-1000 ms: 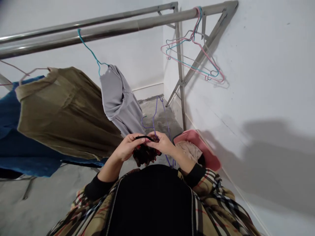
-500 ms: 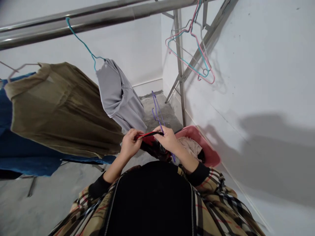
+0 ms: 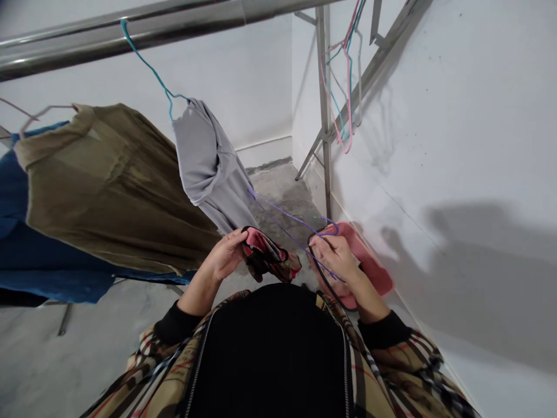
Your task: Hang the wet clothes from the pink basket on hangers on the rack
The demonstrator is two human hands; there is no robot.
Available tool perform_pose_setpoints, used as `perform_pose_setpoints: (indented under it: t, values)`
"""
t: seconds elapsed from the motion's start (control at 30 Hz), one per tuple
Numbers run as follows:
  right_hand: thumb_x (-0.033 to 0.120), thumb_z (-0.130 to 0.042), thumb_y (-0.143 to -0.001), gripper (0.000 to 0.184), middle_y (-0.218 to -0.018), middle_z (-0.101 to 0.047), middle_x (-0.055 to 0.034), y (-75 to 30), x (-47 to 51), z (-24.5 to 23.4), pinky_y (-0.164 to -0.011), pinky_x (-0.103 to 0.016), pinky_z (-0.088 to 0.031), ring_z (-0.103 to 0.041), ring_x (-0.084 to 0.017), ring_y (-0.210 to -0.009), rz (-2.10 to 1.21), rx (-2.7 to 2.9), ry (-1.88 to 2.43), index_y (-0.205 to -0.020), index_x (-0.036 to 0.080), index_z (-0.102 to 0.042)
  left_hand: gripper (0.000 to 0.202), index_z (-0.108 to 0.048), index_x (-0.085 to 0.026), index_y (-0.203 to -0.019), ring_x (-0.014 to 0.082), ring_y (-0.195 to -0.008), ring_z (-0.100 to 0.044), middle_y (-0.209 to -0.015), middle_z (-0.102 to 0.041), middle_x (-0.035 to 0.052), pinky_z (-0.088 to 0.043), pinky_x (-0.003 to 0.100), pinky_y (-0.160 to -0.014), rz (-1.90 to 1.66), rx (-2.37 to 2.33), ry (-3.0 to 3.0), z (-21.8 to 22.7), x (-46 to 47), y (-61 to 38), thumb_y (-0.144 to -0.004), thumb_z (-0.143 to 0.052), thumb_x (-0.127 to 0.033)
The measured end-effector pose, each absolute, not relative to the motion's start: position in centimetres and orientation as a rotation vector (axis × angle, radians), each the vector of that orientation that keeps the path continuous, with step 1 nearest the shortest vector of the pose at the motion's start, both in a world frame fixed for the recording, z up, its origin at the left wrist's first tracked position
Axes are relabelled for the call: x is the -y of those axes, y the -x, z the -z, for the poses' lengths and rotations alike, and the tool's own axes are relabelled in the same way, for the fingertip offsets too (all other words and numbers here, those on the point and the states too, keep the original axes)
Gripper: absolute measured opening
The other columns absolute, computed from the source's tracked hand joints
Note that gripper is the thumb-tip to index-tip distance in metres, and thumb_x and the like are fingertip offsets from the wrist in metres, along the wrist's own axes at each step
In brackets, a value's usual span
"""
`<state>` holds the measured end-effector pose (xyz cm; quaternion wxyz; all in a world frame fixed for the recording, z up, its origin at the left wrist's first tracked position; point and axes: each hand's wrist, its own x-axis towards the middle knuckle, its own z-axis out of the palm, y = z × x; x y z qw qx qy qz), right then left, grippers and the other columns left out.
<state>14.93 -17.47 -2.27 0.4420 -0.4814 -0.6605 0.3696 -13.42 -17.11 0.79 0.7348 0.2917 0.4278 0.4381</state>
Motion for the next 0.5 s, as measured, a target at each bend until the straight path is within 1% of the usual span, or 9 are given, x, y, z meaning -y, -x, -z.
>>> perform_pose_setpoints:
  t: [0.07, 0.13, 0.23, 0.33, 0.4, 0.5]
  values:
    - [0.047, -0.053, -0.089, 0.034, -0.063, -0.068, -0.0027, -16.3, 17.8, 2.4, -0.06, -0.031, -0.051, -0.065, -0.02, -0.06, -0.854, 1.614, 1.248, -0.074, 0.023, -0.072, 0.027, -0.064, -0.014, -0.07, 0.0117, -0.066, -0.056, -0.07, -0.062, 0.001, -0.044, 0.023, -0.067, -0.987, -0.901, -0.707, -0.9, 17.0, 13.7, -0.076, -0.074, -0.039]
    - [0.047, -0.054, -0.089, 0.034, -0.071, -0.073, -0.0048, -17.6, 18.0, 2.7, -0.064, -0.034, -0.054, -0.069, -0.023, -0.067, -0.804, 1.591, 1.29, -0.076, 0.023, -0.074, 0.025, -0.066, -0.014, -0.072, 0.012, -0.068, -0.057, -0.073, -0.063, 0.0017, -0.043, 0.023, -0.069, -1.017, -0.902, -0.729, -0.9, 16.8, 14.0, -0.077, -0.074, -0.038]
    - [0.045, -0.054, -0.088, 0.031, -0.077, -0.076, -0.0058, -19.4, 18.4, 3.2, -0.068, -0.038, -0.057, -0.071, -0.025, -0.071, -0.774, 1.585, 1.298, -0.078, 0.026, -0.076, 0.023, -0.071, -0.015, -0.08, 0.0126, -0.069, -0.057, -0.074, -0.065, 0.0016, -0.043, 0.024, -0.069, -1.061, -0.993, -0.718, -0.8, 16.4, 14.4, -0.073, -0.076, -0.037]
    - [0.042, -0.059, -0.084, 0.024, -0.082, -0.077, -0.0061, -20.5, 18.8, 3.7, -0.072, -0.039, -0.059, -0.073, -0.026, -0.077, -0.719, 1.572, 1.3, -0.078, 0.029, -0.077, 0.025, -0.075, -0.016, -0.086, 0.0145, -0.075, -0.058, -0.08, -0.069, 0.0026, -0.043, 0.025, -0.074, -1.122, -1.161, -0.855, -0.4, 16.0, 14.8, -0.071, -0.076, -0.037]
    - [0.041, -0.06, -0.084, 0.022, -0.078, -0.077, -0.005, -20.8, 19.0, 3.9, -0.068, -0.038, -0.059, -0.073, -0.026, -0.074, -0.701, 1.586, 1.309, -0.076, 0.029, -0.077, 0.023, -0.077, -0.017, -0.084, 0.0156, -0.081, -0.058, -0.083, -0.069, 0.0029, -0.042, 0.025, -0.078, -1.186, -1.28, -1.007, -0.3, 15.8, 14.9, -0.071, -0.076, -0.035]
    - [0.04, -0.059, -0.085, 0.026, -0.063, -0.073, -0.0012, -20.5, 19.3, 4.1, -0.051, -0.033, -0.055, -0.067, -0.021, -0.055, -0.732, 1.679, 1.33, -0.068, 0.027, -0.076, 0.02, -0.078, -0.017, -0.082, 0.0163, -0.081, -0.059, -0.08, -0.068, 0.0025, -0.043, 0.026, -0.077, -1.206, -1.324, -1.079, -0.3, 15.7, 15.0, -0.072, -0.075, -0.033]
